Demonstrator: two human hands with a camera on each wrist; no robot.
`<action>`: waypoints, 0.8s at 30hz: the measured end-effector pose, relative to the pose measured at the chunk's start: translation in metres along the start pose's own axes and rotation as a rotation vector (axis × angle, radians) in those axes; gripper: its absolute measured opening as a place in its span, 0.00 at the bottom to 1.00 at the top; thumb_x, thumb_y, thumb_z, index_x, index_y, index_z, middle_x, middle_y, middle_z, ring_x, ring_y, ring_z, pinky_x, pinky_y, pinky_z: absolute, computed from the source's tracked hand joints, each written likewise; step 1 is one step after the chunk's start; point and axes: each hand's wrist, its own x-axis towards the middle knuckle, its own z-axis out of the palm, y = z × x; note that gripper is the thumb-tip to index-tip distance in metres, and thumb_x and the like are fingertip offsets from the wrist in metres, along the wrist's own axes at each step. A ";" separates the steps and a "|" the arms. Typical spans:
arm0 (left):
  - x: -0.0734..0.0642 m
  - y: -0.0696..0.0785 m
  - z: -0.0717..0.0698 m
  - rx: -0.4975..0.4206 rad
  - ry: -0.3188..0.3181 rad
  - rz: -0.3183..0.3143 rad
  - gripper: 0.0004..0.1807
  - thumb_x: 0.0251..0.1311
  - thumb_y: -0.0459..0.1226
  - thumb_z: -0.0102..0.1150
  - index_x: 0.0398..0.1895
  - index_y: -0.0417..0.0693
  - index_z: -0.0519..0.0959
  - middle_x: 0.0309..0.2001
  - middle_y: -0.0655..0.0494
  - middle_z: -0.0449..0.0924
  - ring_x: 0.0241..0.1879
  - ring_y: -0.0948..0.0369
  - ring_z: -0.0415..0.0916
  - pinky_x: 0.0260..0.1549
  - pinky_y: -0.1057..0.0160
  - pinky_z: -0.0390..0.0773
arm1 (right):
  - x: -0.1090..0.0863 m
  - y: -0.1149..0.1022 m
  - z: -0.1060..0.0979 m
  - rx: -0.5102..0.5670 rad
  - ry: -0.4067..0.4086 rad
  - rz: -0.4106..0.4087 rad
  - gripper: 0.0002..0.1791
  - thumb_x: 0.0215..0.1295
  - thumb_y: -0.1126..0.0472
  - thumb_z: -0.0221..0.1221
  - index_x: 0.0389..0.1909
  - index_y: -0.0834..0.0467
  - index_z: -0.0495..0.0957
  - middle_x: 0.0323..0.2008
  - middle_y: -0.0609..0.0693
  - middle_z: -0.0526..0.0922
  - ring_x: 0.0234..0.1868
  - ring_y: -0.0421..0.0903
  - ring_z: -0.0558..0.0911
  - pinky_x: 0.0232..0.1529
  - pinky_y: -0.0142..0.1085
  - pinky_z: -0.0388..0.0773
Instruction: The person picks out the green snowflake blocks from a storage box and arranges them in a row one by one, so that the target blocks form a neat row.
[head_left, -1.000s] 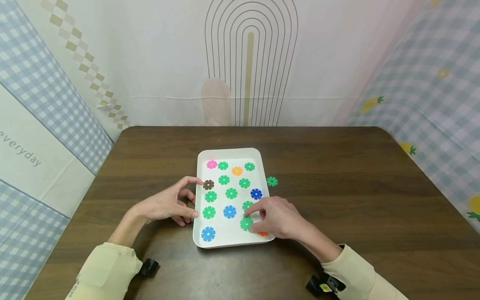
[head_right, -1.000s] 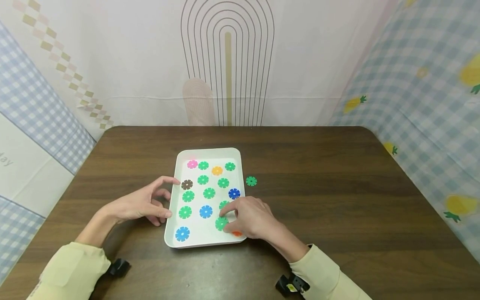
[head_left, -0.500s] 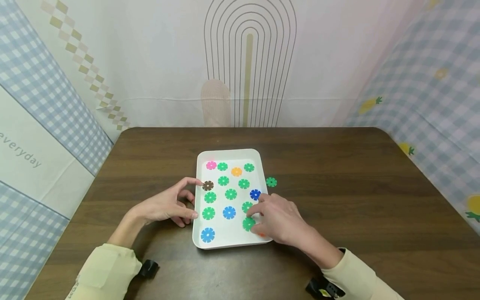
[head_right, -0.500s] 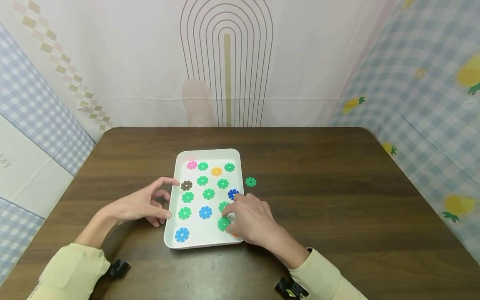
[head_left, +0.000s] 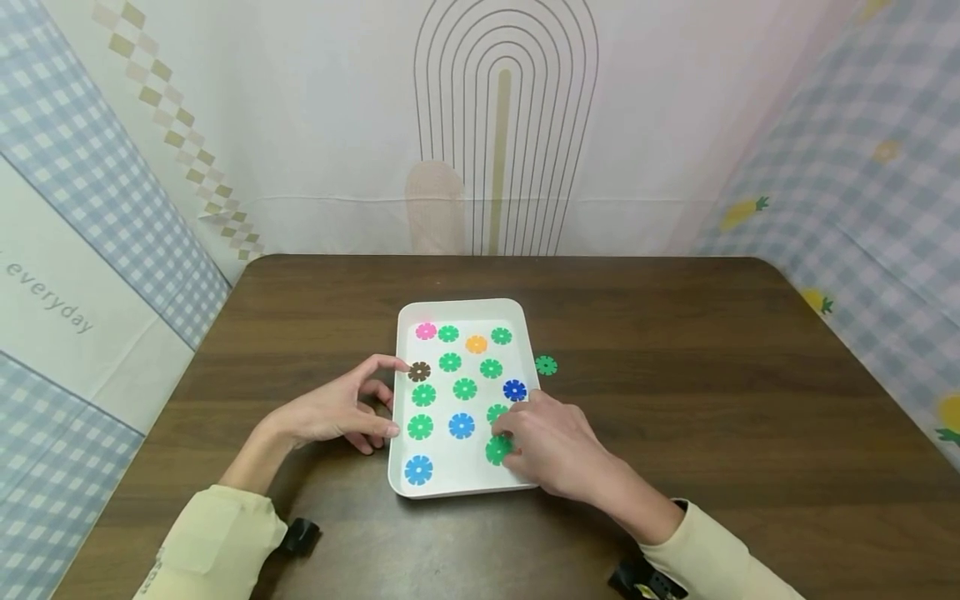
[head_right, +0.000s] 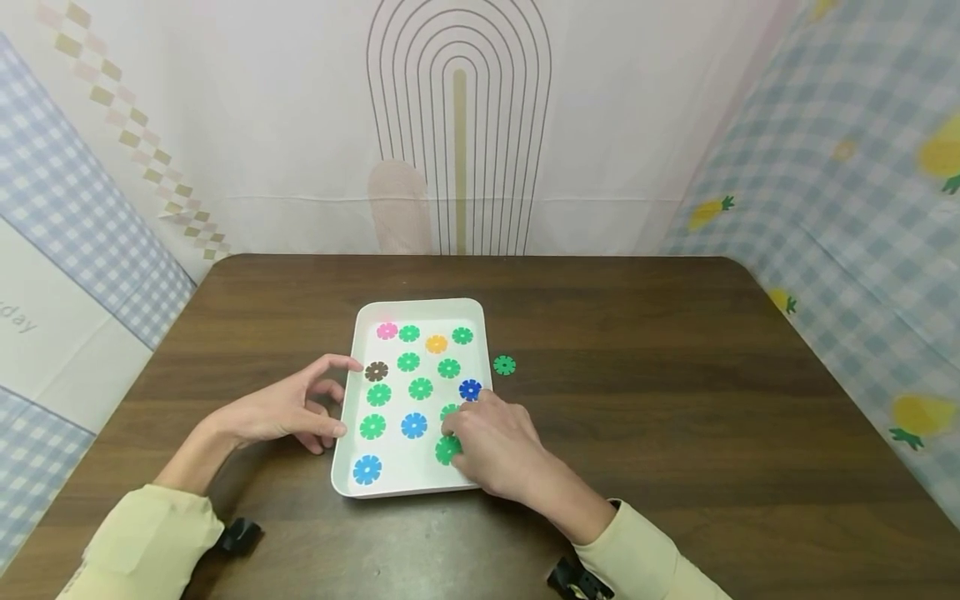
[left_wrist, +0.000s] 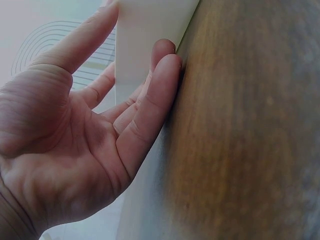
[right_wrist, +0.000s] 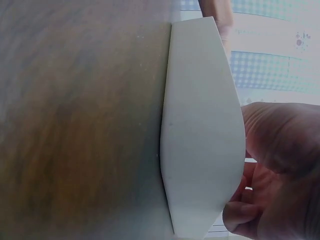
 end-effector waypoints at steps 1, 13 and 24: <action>0.000 0.000 0.000 0.000 -0.001 0.002 0.48 0.64 0.37 0.75 0.78 0.50 0.52 0.51 0.40 0.72 0.34 0.50 0.84 0.33 0.53 0.88 | 0.000 0.000 0.000 -0.001 0.003 -0.010 0.13 0.58 0.62 0.75 0.45 0.49 0.92 0.44 0.45 0.92 0.33 0.42 0.71 0.27 0.33 0.69; 0.001 0.000 0.000 -0.004 -0.003 0.006 0.48 0.64 0.36 0.75 0.78 0.50 0.52 0.51 0.40 0.72 0.33 0.51 0.84 0.33 0.53 0.89 | -0.001 0.003 0.003 0.039 0.049 -0.079 0.14 0.58 0.63 0.74 0.43 0.44 0.93 0.30 0.36 0.88 0.29 0.40 0.65 0.34 0.36 0.60; 0.001 0.000 0.000 -0.001 0.000 0.004 0.48 0.64 0.36 0.75 0.78 0.51 0.53 0.51 0.40 0.72 0.32 0.50 0.84 0.33 0.53 0.89 | -0.002 0.005 -0.004 0.108 -0.043 -0.095 0.11 0.60 0.55 0.76 0.44 0.44 0.92 0.35 0.36 0.89 0.35 0.38 0.70 0.42 0.39 0.61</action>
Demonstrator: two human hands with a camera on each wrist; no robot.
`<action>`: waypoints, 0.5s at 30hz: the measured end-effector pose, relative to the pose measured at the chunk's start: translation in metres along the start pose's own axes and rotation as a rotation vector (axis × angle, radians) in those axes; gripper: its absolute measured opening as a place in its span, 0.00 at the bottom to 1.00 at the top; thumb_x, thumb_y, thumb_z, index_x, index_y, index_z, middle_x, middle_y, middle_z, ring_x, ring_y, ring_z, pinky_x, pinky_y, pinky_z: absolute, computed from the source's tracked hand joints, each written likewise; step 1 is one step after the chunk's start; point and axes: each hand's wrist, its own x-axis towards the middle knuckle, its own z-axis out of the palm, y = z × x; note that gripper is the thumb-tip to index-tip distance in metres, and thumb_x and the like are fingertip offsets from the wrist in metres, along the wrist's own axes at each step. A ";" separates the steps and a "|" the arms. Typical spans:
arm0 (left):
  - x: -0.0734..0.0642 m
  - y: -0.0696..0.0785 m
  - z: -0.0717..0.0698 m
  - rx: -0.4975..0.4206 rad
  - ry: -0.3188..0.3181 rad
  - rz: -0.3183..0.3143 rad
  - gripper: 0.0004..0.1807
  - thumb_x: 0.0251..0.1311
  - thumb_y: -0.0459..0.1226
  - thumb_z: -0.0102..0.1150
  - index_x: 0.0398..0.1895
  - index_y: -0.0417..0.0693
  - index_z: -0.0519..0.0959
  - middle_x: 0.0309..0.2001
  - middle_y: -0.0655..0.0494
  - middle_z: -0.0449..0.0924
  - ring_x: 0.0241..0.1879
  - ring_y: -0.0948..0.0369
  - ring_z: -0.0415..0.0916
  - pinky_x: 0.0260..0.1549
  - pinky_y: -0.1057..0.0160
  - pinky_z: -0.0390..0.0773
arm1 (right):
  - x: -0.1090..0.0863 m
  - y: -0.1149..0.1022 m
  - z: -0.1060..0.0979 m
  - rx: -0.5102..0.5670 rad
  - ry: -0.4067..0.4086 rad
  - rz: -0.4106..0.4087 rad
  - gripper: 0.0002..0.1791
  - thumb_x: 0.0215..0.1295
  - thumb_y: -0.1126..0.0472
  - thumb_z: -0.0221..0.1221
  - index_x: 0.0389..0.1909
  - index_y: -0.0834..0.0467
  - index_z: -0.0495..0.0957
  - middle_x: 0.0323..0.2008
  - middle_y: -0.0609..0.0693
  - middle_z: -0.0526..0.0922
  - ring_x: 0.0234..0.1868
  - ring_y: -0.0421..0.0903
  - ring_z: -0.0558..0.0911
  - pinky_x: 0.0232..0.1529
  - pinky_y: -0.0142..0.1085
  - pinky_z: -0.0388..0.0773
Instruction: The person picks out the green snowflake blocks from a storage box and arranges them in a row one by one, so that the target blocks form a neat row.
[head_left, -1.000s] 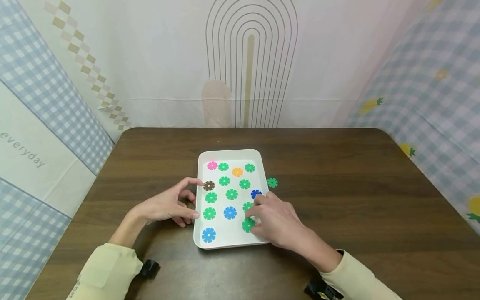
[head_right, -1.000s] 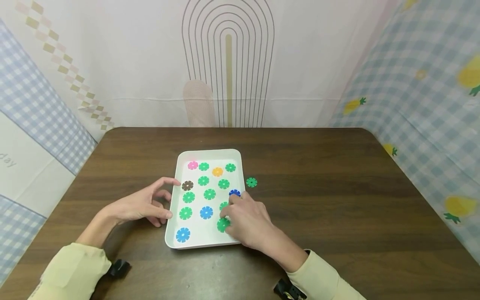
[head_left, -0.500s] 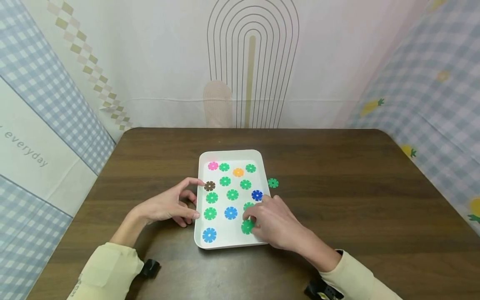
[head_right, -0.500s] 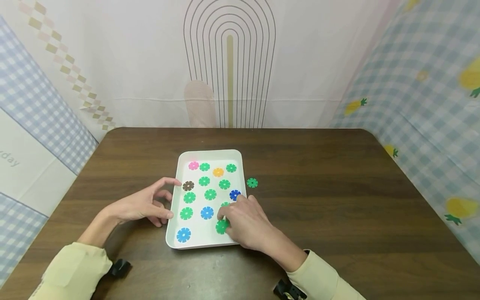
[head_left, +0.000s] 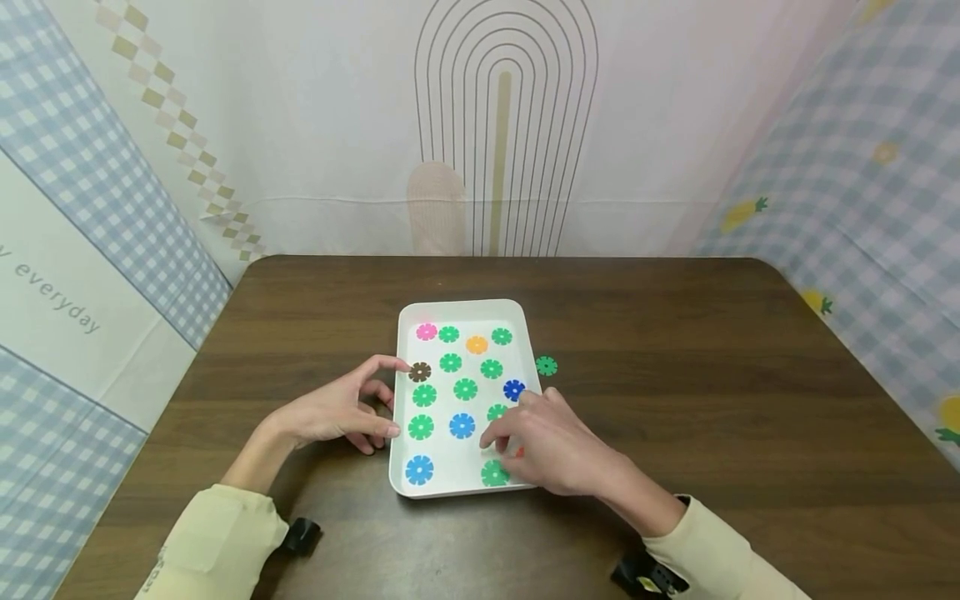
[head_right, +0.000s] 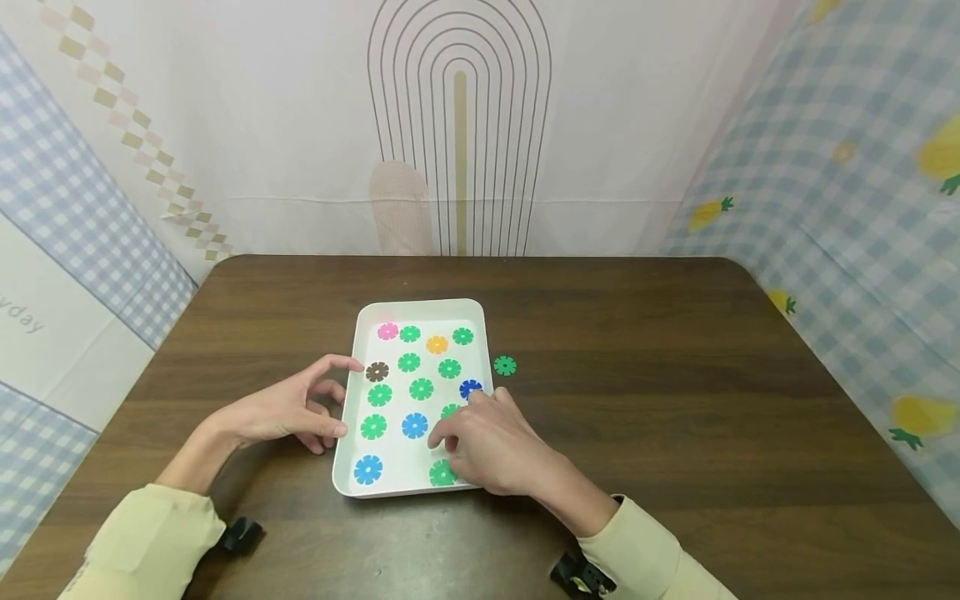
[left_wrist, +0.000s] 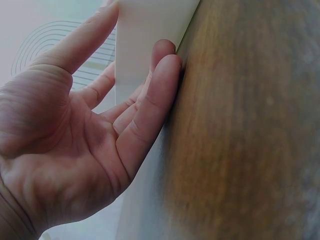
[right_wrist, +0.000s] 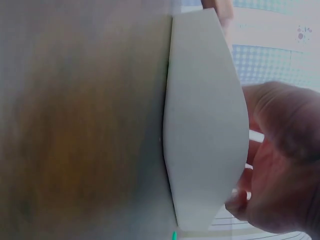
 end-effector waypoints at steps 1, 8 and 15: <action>0.000 0.000 0.000 0.001 0.000 0.000 0.48 0.64 0.36 0.75 0.78 0.51 0.53 0.51 0.40 0.72 0.32 0.50 0.84 0.33 0.53 0.89 | 0.000 0.000 -0.001 0.002 -0.015 -0.005 0.11 0.60 0.55 0.76 0.44 0.44 0.92 0.35 0.36 0.89 0.36 0.38 0.70 0.43 0.40 0.61; 0.000 0.000 0.000 -0.004 -0.003 -0.003 0.48 0.63 0.36 0.75 0.78 0.51 0.53 0.51 0.40 0.72 0.33 0.50 0.84 0.33 0.53 0.89 | 0.003 0.002 -0.003 -0.033 -0.093 -0.064 0.16 0.56 0.52 0.80 0.46 0.43 0.92 0.35 0.35 0.85 0.40 0.38 0.71 0.47 0.41 0.62; 0.000 -0.001 -0.001 -0.010 -0.002 -0.002 0.47 0.64 0.36 0.75 0.78 0.51 0.52 0.51 0.40 0.71 0.33 0.50 0.84 0.33 0.52 0.89 | 0.008 0.001 -0.002 -0.018 -0.125 -0.077 0.14 0.57 0.53 0.79 0.44 0.43 0.92 0.36 0.36 0.85 0.40 0.38 0.71 0.47 0.41 0.63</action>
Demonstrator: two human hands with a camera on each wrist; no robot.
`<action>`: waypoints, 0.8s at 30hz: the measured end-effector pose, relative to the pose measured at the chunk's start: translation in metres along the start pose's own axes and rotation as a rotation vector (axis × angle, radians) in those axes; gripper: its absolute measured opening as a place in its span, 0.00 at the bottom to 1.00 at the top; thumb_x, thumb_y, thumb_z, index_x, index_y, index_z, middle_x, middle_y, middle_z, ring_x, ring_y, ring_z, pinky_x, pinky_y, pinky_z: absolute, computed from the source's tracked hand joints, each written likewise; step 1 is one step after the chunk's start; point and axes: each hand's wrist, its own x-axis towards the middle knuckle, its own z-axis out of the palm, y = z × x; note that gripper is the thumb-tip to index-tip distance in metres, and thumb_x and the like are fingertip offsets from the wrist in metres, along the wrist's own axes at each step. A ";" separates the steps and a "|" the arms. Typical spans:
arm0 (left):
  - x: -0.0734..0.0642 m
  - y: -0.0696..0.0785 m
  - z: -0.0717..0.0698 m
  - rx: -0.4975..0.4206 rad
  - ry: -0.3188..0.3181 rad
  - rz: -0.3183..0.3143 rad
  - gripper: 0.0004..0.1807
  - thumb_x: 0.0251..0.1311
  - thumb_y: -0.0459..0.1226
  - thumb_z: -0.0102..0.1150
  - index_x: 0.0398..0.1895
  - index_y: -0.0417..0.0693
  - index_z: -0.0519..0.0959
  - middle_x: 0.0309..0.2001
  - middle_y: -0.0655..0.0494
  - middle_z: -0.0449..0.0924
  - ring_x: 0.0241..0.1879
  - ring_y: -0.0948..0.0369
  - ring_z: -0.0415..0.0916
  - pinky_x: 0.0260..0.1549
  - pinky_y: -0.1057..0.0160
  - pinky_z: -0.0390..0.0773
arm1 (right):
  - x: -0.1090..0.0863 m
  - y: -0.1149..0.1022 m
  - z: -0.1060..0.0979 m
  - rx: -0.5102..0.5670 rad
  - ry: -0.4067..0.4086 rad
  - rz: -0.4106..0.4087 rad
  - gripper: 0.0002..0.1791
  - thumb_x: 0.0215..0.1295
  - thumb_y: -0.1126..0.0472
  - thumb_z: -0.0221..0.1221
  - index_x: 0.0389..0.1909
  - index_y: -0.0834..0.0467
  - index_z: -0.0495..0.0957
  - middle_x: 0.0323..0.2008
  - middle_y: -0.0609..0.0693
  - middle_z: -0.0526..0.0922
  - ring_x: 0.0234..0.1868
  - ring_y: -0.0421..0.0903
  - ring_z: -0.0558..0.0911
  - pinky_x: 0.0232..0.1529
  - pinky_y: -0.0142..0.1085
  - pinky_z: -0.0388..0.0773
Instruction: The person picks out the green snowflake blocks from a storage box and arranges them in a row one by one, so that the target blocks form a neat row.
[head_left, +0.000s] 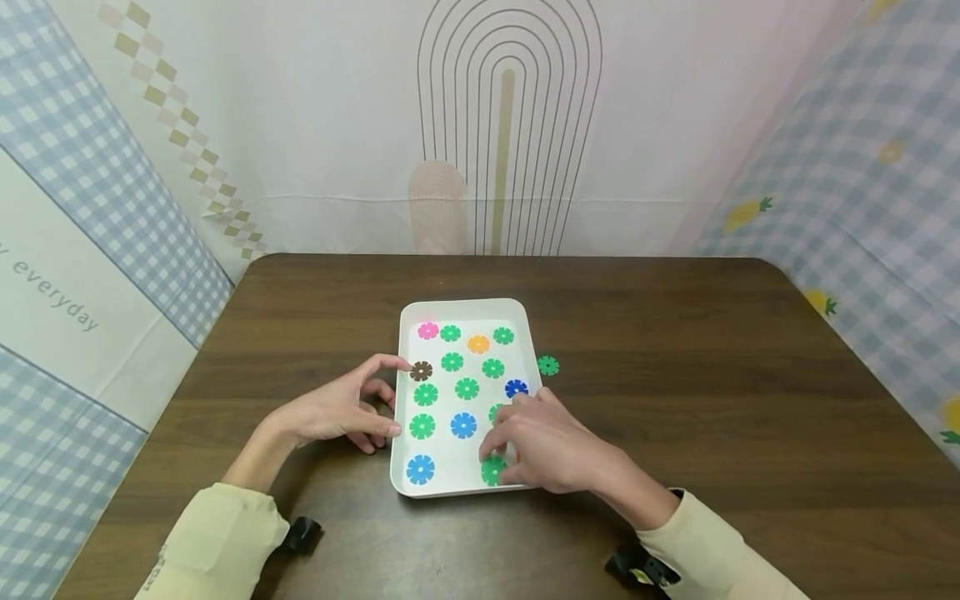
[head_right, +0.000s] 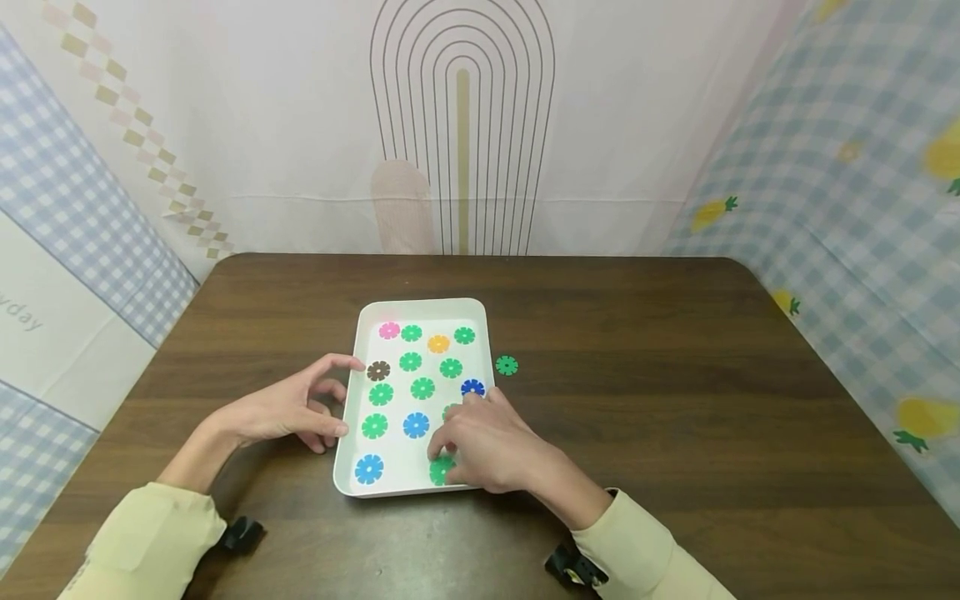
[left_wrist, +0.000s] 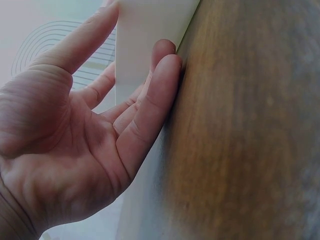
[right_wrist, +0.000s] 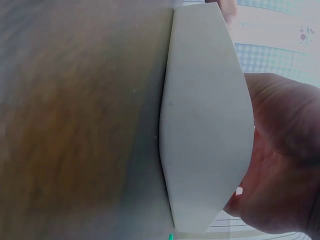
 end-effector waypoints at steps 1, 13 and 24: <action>0.000 0.000 0.000 0.001 0.001 0.001 0.47 0.64 0.36 0.75 0.78 0.51 0.53 0.51 0.40 0.71 0.33 0.50 0.84 0.33 0.52 0.89 | 0.000 0.000 0.000 0.005 -0.003 -0.003 0.13 0.58 0.53 0.79 0.44 0.43 0.92 0.36 0.36 0.85 0.40 0.38 0.71 0.47 0.40 0.63; 0.000 0.001 0.001 0.004 0.009 0.002 0.48 0.63 0.36 0.75 0.78 0.50 0.53 0.50 0.39 0.72 0.31 0.50 0.84 0.32 0.53 0.89 | 0.002 0.004 0.003 0.107 -0.039 -0.059 0.12 0.62 0.60 0.76 0.45 0.43 0.91 0.31 0.34 0.83 0.35 0.33 0.75 0.46 0.36 0.72; 0.000 0.001 0.001 0.003 0.009 0.003 0.48 0.63 0.36 0.75 0.78 0.50 0.53 0.50 0.40 0.72 0.31 0.50 0.84 0.33 0.53 0.89 | 0.002 0.008 0.002 0.213 -0.092 -0.067 0.13 0.66 0.59 0.73 0.49 0.42 0.91 0.30 0.33 0.84 0.31 0.34 0.76 0.39 0.31 0.75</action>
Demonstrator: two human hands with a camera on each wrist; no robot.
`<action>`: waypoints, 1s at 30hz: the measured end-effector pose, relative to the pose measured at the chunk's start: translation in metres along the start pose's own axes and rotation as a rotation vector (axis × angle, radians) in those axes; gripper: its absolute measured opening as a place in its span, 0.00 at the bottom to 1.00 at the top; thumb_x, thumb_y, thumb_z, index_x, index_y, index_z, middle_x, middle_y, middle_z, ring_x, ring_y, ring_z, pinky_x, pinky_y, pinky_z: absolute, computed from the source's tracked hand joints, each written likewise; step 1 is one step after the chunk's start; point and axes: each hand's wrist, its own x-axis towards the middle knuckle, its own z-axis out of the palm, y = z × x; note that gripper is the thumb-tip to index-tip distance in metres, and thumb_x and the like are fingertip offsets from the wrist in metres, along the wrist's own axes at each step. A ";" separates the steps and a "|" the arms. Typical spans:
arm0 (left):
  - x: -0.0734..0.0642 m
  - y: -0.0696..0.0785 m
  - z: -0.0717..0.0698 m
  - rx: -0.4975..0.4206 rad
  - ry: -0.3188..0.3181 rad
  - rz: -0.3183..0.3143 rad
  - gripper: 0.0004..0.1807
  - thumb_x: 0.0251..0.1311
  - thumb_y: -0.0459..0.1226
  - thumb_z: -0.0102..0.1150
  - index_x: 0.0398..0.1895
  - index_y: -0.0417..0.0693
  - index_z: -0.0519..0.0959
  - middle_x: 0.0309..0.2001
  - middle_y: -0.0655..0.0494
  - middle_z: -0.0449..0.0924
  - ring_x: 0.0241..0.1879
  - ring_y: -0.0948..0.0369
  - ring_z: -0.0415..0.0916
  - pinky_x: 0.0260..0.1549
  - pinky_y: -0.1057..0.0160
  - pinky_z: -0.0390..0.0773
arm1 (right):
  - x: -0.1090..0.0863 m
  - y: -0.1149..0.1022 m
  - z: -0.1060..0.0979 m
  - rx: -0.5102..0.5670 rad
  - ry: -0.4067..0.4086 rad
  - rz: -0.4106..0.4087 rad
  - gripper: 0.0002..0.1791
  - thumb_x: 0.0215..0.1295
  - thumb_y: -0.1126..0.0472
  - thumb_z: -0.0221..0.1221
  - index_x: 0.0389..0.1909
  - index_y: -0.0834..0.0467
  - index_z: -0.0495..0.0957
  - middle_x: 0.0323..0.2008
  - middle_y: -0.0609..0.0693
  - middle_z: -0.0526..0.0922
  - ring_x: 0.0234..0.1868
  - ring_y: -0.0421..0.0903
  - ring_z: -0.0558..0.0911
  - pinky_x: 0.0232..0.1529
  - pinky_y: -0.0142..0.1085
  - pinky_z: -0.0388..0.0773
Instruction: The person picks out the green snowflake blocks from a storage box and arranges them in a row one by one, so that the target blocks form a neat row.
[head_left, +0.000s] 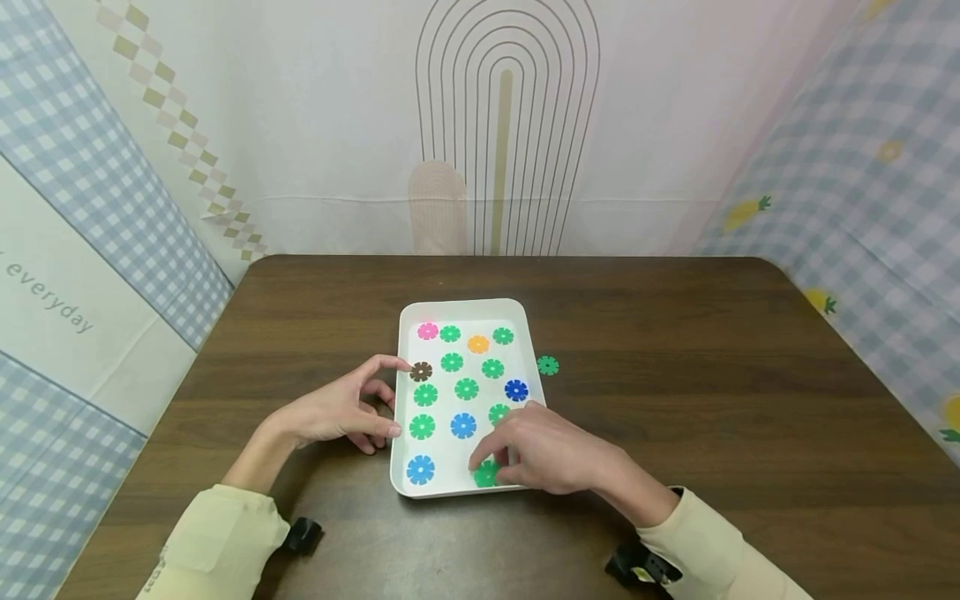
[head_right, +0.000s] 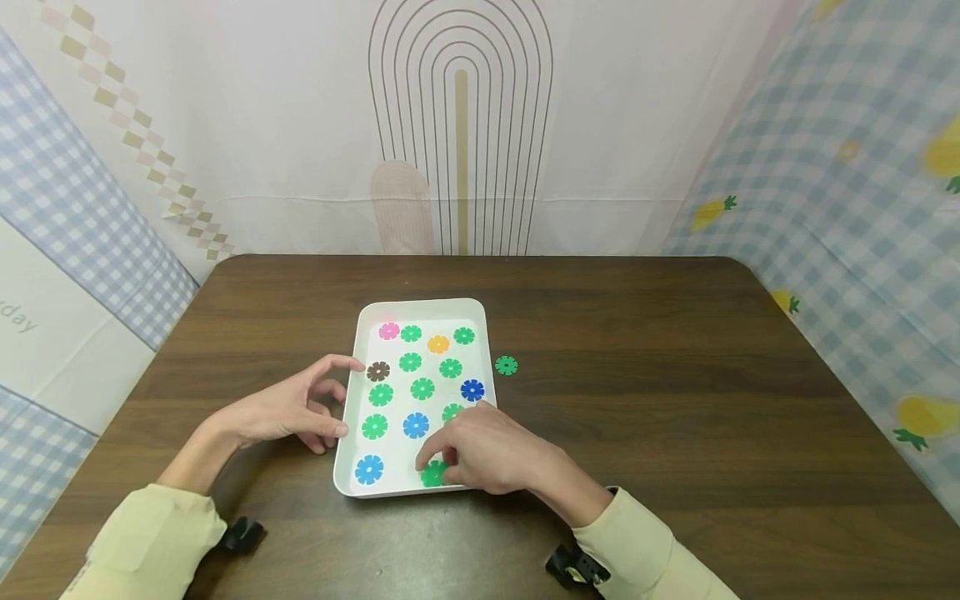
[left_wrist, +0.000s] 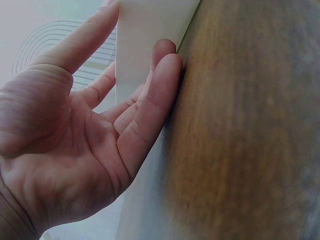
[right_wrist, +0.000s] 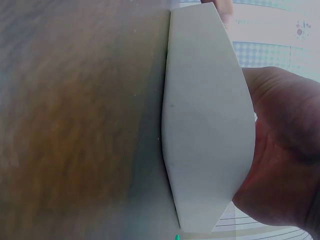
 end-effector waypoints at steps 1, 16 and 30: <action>0.000 0.000 0.000 0.000 0.000 0.000 0.48 0.63 0.36 0.75 0.78 0.50 0.53 0.50 0.40 0.72 0.31 0.50 0.84 0.33 0.53 0.89 | 0.000 0.000 0.000 0.017 -0.003 0.004 0.13 0.66 0.59 0.73 0.49 0.42 0.91 0.31 0.33 0.85 0.31 0.34 0.77 0.38 0.31 0.76; 0.000 -0.001 0.000 0.004 0.000 -0.011 0.48 0.63 0.36 0.75 0.78 0.52 0.53 0.51 0.40 0.71 0.33 0.50 0.84 0.34 0.53 0.89 | -0.001 0.011 -0.009 0.336 0.129 0.059 0.13 0.69 0.59 0.71 0.52 0.47 0.90 0.33 0.41 0.82 0.32 0.41 0.76 0.31 0.29 0.71; 0.000 -0.001 -0.001 0.004 -0.004 -0.009 0.48 0.63 0.37 0.75 0.79 0.52 0.53 0.51 0.40 0.72 0.33 0.51 0.84 0.33 0.53 0.89 | -0.002 0.025 -0.021 0.494 0.295 0.072 0.15 0.65 0.63 0.72 0.53 0.53 0.89 0.31 0.47 0.83 0.30 0.45 0.76 0.30 0.29 0.72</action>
